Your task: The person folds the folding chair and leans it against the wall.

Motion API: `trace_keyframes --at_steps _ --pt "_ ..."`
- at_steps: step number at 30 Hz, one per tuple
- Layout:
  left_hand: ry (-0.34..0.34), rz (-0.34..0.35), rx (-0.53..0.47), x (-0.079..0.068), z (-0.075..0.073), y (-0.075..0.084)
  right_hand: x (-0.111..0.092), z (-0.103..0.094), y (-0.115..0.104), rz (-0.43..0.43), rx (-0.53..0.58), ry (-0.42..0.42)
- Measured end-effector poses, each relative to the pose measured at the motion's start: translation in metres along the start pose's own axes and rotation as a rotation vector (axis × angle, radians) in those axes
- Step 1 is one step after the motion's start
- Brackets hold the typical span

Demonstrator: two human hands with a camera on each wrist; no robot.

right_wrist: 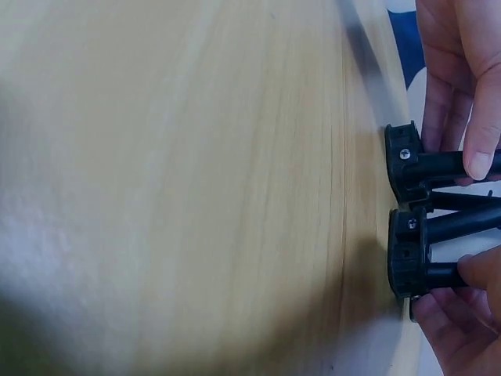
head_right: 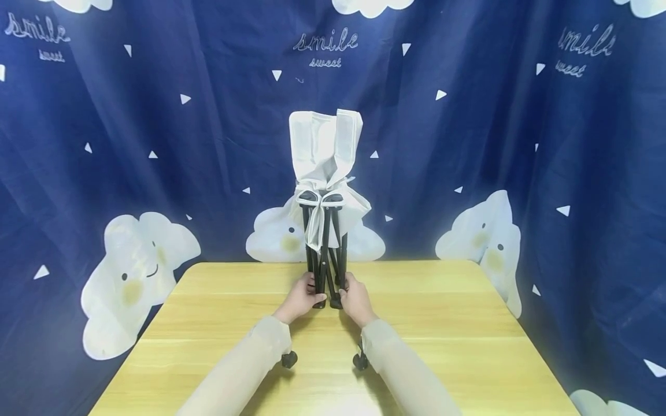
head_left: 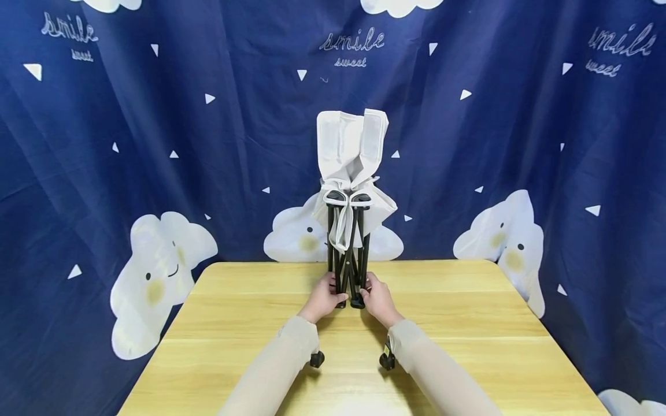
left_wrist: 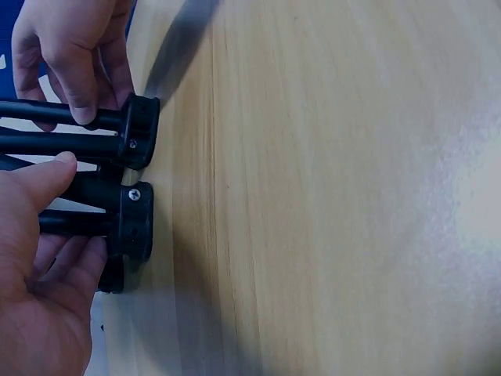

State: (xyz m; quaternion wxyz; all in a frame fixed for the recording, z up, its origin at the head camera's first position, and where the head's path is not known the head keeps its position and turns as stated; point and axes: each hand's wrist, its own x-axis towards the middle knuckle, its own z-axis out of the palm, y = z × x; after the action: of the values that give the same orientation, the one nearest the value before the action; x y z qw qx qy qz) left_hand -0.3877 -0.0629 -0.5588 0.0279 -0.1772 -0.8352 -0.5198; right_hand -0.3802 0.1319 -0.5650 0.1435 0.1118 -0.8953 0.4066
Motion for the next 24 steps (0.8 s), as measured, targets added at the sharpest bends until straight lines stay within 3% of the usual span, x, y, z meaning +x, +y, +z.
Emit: trace_keyframes --at_steps 14,24 --pt "0.005 -0.038 0.041 -0.015 -0.005 0.003 -0.014 -0.006 -0.002 0.061 0.046 -0.055" --pt "0.041 -0.041 0.038 -0.024 -0.009 0.009 -0.020 -0.016 -0.013 0.046 0.102 0.020"
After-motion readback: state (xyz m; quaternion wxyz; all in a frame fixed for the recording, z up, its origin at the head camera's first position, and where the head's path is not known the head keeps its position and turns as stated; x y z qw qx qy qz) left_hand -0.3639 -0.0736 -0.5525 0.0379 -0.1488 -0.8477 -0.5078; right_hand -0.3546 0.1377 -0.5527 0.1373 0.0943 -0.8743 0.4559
